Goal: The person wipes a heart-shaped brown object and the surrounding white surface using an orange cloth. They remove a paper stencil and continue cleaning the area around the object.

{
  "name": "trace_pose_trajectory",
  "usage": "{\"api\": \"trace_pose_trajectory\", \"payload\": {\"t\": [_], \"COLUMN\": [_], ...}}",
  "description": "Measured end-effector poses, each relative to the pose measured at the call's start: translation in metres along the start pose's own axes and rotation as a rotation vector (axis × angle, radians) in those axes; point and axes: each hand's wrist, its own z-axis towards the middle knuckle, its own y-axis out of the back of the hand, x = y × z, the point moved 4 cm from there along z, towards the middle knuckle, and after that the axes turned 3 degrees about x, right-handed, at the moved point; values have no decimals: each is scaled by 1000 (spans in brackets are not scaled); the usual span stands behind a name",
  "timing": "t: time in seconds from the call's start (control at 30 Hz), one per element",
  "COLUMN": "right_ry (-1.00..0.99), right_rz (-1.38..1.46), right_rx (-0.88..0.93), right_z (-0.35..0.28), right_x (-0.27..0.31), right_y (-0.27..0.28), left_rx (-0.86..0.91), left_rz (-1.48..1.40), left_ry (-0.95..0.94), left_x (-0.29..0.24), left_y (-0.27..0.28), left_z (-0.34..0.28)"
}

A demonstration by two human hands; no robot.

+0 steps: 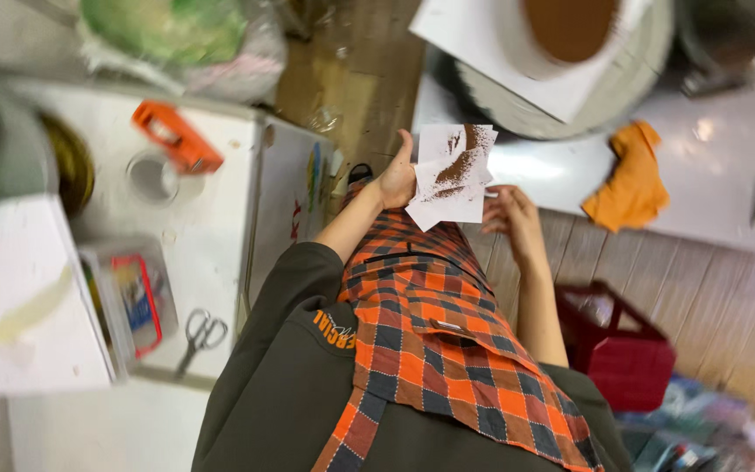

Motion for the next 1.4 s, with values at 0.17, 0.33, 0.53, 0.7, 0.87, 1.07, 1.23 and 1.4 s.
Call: {"api": "trace_pose_trajectory", "payload": {"t": [0.17,0.33,0.53,0.7,0.87,1.07,1.23,1.4], "right_ry": [-22,44,86,151,179,62,283,325], "right_rz": [58,-146,-265,-436,-359,-109,-166,-259], "right_rx": [217,300,454,449,446,403,404,322], "right_z": [30,71,120,161,209,234,264,324], "right_x": [0,25,64,96,112,110,107,104], "right_y": [-78,-144,-224,-285,-339,-395,-461,-507], "left_rx": [-87,-272,-112,-93,-188,-485,-729,-684], "left_rz": [-184,-193,-325,-141,91,254,272,422], "left_ry": [-269,-556,-752,-745,-701,-897,-956,-960], "left_x": [-19,-44,-94,-171,-234,-290,-341,-381], "left_y": [19,50,89,76,91,133,146,210], "left_z": [-59,-110,-167,-213,-229,-225,-246,-249]}}
